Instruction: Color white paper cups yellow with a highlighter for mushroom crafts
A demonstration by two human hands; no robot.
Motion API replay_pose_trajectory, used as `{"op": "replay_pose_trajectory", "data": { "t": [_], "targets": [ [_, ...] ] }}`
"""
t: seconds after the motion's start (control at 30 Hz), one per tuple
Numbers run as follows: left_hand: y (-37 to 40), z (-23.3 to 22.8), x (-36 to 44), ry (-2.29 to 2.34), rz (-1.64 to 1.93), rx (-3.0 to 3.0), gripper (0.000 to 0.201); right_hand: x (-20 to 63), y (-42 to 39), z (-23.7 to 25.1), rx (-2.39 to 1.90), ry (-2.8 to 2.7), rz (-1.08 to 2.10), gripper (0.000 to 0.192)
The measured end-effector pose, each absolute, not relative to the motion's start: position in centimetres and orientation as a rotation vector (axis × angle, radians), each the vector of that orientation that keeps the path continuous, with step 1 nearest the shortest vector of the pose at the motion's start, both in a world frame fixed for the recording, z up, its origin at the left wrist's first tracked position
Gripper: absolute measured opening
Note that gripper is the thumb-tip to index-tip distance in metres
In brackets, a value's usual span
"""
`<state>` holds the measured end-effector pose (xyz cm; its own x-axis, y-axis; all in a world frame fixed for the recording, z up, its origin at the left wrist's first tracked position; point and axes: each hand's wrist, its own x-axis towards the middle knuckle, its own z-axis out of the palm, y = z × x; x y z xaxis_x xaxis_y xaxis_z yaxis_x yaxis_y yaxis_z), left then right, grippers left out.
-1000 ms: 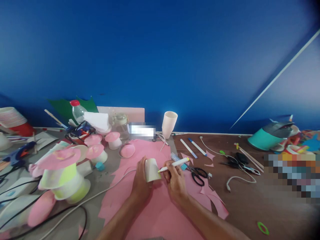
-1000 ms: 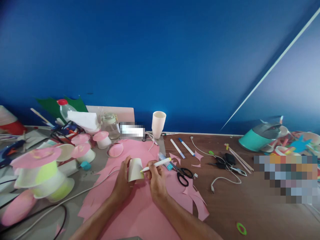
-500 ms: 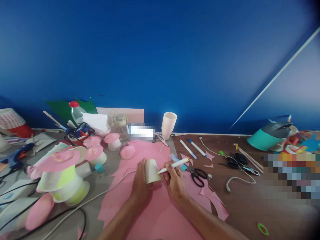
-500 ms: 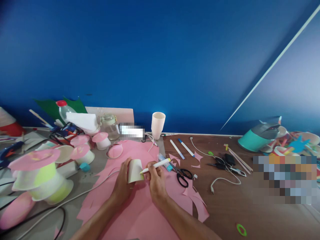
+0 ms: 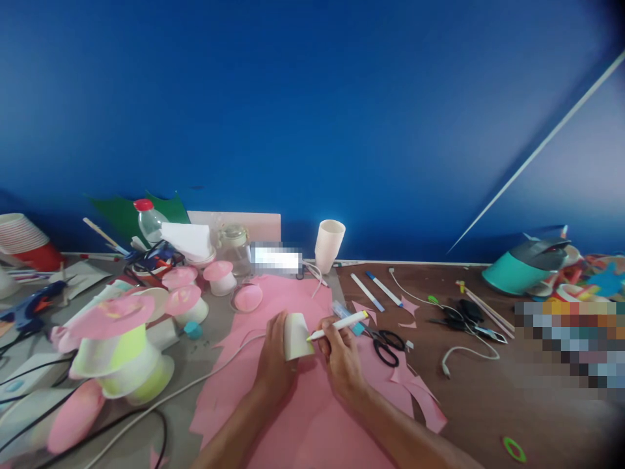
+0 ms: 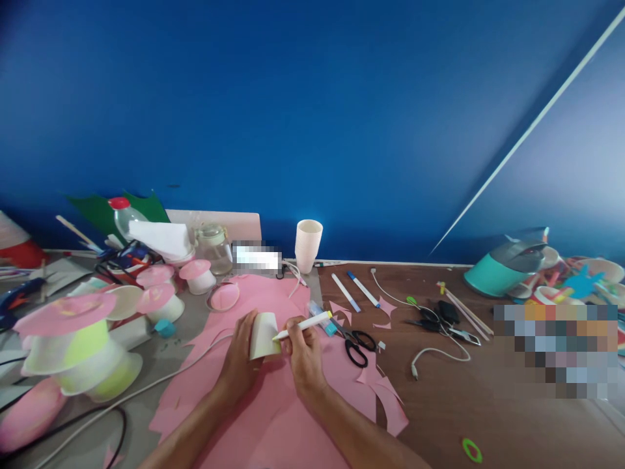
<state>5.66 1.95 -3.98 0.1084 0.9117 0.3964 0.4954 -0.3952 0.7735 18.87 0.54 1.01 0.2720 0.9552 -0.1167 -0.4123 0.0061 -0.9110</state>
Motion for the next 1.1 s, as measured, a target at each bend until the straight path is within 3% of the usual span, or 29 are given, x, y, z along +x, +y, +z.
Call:
{"op": "replay_pose_trajectory", "data": {
  "t": [0.67, 1.1],
  "targets": [
    [1.6, -2.2, 6.1, 1.341, 1.24, 1.909, 0.05, 18.6, 0.6, 1.3, -1.062, -0.689, 1.15, 0.041],
    [1.7, -2.2, 6.0, 1.341, 1.229, 1.904, 0.057, 18.6, 0.4, 1.3, -1.055, -0.667, 1.188, 0.041]
  ]
}}
